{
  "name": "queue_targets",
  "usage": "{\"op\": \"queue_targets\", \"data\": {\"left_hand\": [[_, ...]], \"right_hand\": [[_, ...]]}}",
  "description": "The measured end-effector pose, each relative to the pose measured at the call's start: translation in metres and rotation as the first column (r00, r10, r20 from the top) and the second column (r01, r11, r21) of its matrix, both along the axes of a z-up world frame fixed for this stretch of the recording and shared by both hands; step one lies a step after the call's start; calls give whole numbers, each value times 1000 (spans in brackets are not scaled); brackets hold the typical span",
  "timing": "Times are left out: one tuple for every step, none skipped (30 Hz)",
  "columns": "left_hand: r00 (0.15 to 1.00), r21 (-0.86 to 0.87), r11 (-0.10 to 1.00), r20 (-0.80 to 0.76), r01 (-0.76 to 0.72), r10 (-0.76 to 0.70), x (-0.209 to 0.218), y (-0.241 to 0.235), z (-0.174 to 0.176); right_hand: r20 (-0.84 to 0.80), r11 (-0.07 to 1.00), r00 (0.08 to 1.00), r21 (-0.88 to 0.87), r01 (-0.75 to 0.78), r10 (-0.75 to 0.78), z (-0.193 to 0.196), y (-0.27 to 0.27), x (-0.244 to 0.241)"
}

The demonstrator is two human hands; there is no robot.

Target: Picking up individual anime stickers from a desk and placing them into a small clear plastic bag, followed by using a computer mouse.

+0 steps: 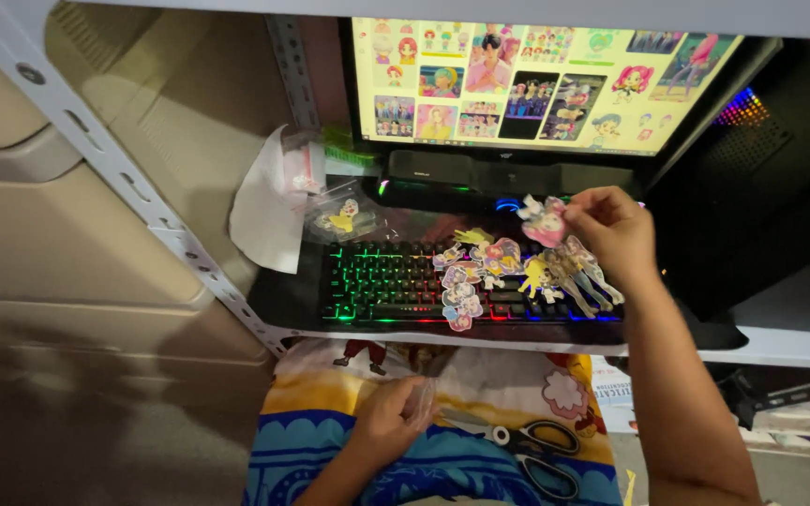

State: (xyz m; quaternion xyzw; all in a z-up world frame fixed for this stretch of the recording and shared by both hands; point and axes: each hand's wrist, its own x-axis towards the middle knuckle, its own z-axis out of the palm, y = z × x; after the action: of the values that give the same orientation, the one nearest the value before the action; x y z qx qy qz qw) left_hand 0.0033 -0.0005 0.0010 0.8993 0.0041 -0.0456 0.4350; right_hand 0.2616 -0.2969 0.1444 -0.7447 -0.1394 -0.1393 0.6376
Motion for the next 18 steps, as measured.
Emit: {"op": "queue_targets", "data": {"left_hand": [[1000,-1,1000,-1,4,-4,1,0,-10],[996,27,1000,91,5,-7,2,0,-20],[983,55,998,183,3,-13,3,0,-30],[983,53,999,182,5,-15,3,0,-25],[987,56,998,162,13,-22,2,-1,-19],[990,59,998,140,20,-29,1,-1,-13],[990,59,998,139,22,-30,2,-2,-16],[988,66,998,150,21,-31,3,-2,-18],[986,74,997,162,21,-33,4,-2,-20],[986,77,997,161,20,-32,4,-1,-25],[981,80,997,193,8,-23,4,-1,-29],[974,83,997,227,-5,-14,5,-1,-33],[974,86,996,227,-8,-12,4,-1,-35],[970,82,997,244,-8,-12,4,0,-36],[965,79,997,261,-9,-12,4,1,-37],[965,80,997,262,-13,-9,3,1,-32],[973,79,997,230,-8,-10,2,1,-27],[981,76,997,196,-3,-12,1,0,-23]], "right_hand": [[-1,1000,1000,-1,4,-4,4,-8,-5],[-39,998,999,-57,18,-20,8,-15,-10],[-76,993,996,-114,28,-37,13,-22,-15],[-77,993,996,-116,31,-40,7,-26,-13],[-82,991,997,-132,1,-12,1,-30,-11],[-89,989,996,-147,-30,17,-5,-34,-9],[-90,989,996,-147,-29,16,-3,-30,-13],[-139,985,990,-166,-48,25,-1,-24,-16],[-188,981,982,-184,-68,33,2,-18,-19],[-188,981,981,-182,-69,34,-9,-13,-13],[-191,980,975,-146,-139,110,-20,-7,-8],[-190,972,964,-109,-209,186,-30,-1,-1],[-189,971,964,-107,-212,189,-28,9,-7],[-212,953,952,-158,-258,223,-25,20,-11],[-236,930,938,-207,-304,254,-23,31,-16],[-234,929,937,-206,-307,258,-24,34,-10],[-201,899,965,-371,-232,166,-25,37,-3],[-153,838,985,-525,-149,79,-26,39,3]]}}
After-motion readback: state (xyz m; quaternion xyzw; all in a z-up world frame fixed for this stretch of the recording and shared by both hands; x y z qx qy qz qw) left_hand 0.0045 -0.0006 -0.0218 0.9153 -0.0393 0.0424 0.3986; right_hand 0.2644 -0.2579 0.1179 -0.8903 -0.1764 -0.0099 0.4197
